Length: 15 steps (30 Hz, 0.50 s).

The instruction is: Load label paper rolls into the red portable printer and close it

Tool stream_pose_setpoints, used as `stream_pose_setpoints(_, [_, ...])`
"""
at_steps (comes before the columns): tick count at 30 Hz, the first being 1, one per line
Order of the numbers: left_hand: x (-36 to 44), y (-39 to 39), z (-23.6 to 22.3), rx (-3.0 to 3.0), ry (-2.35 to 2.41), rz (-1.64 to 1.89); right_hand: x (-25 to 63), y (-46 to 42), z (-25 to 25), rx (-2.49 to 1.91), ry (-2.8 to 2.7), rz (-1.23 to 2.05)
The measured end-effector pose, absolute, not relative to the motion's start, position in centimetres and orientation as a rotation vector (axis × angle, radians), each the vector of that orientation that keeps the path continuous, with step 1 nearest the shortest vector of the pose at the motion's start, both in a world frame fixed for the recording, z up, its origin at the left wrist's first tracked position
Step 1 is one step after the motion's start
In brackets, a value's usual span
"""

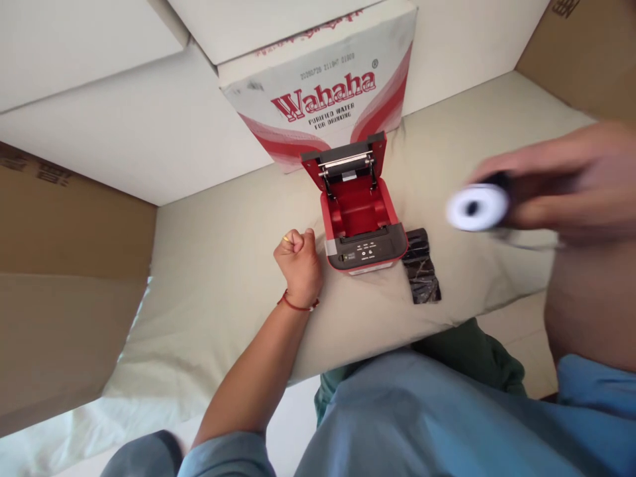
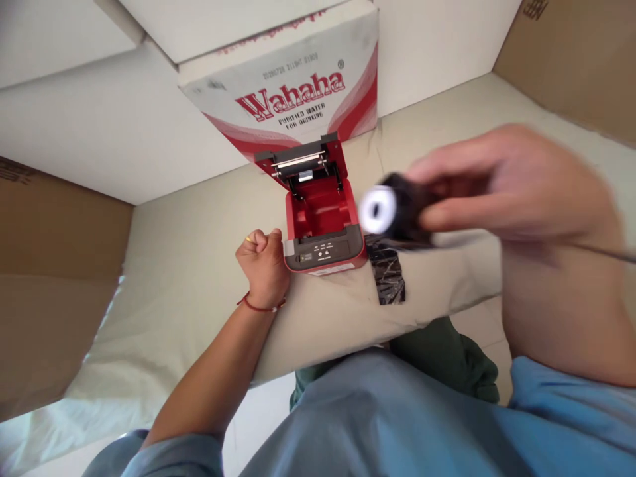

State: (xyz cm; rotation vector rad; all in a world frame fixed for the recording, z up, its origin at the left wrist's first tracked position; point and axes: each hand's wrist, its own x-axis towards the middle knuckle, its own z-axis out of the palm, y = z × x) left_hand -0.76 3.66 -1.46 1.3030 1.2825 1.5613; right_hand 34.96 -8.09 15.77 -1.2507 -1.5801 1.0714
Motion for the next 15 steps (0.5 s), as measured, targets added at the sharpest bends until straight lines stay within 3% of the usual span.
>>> stream_pose_setpoints(5, [-0.5,2.5,-1.1,1.378,1.215,1.665,26.0,-0.9,11.5,-1.245,-1.586,1.089])
stream_pose_setpoints(9, [-0.8,0.9,0.0,1.839,0.983,1.796,24.0,1.1,8.8,-1.379,-1.744,0.783])
stream_pose_setpoints(15, [-1.0,-0.7,1.1,2.442,0.75,1.661,23.3,2.1,9.1,-1.624,-1.959,0.489])
